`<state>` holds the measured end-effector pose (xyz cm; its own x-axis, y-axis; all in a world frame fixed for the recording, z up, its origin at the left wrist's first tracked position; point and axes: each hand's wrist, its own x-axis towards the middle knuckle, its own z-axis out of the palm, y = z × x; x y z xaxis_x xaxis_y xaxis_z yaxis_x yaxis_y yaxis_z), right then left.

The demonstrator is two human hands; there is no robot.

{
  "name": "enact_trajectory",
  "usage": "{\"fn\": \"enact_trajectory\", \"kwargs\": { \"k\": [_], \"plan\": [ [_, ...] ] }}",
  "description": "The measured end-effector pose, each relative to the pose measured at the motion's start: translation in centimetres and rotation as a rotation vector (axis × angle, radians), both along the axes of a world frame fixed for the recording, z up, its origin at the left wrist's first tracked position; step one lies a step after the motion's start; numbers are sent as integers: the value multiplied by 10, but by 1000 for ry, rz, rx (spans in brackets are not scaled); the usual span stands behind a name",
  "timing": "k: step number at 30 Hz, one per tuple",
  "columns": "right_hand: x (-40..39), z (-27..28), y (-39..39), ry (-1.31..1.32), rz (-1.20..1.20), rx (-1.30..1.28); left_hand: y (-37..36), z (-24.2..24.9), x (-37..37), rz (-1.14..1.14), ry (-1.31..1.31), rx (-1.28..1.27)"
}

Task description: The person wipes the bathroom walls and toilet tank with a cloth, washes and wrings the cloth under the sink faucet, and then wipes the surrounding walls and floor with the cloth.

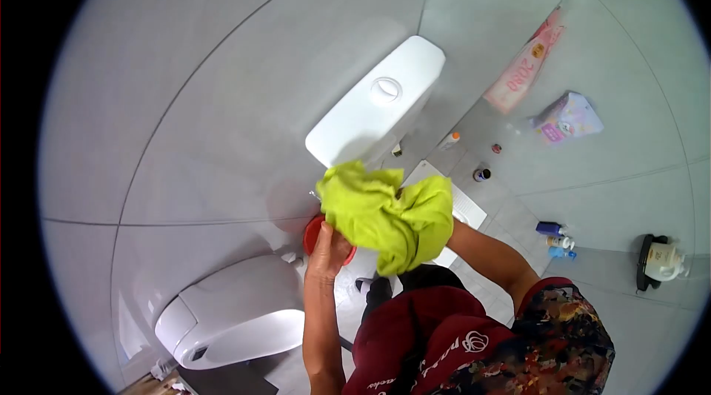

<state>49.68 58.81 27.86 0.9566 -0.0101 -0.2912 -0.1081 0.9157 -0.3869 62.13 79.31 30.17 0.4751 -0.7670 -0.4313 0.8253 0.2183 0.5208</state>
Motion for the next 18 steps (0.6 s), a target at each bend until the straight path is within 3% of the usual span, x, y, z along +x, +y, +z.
{"fn": "enact_trajectory", "kwargs": {
  "k": [1,5,6,9,11,12,13,14,15,16,18],
  "plan": [
    [-11,-36,3,-10,26,-41,-2,-5,-3,-7,115,-19],
    [-36,-13,33,6,19,-71,-16,-10,-10,165,-126,161],
    [-40,-8,33,10,17,-81,-18,-3,-10,235,-86,181],
    [-53,5,27,60,-101,424,-26,22,-12,325,-164,238],
    [-53,10,28,95,-141,393,-25,28,-13,285,-343,326],
    [-48,14,28,85,-160,376,-31,41,-18,264,-528,451],
    [-44,18,26,73,-177,358,-30,35,-20,130,-710,445],
    [-42,23,24,-13,-146,395,-36,34,-29,109,-1077,386],
    [-40,28,22,-98,-113,432,-49,39,-45,42,-1221,330],
    [-40,30,21,-181,-76,468,-53,53,-59,-287,-1652,404],
    [-54,-19,24,-184,-177,438,-61,57,-83,-546,-1917,293]
  ]
}}
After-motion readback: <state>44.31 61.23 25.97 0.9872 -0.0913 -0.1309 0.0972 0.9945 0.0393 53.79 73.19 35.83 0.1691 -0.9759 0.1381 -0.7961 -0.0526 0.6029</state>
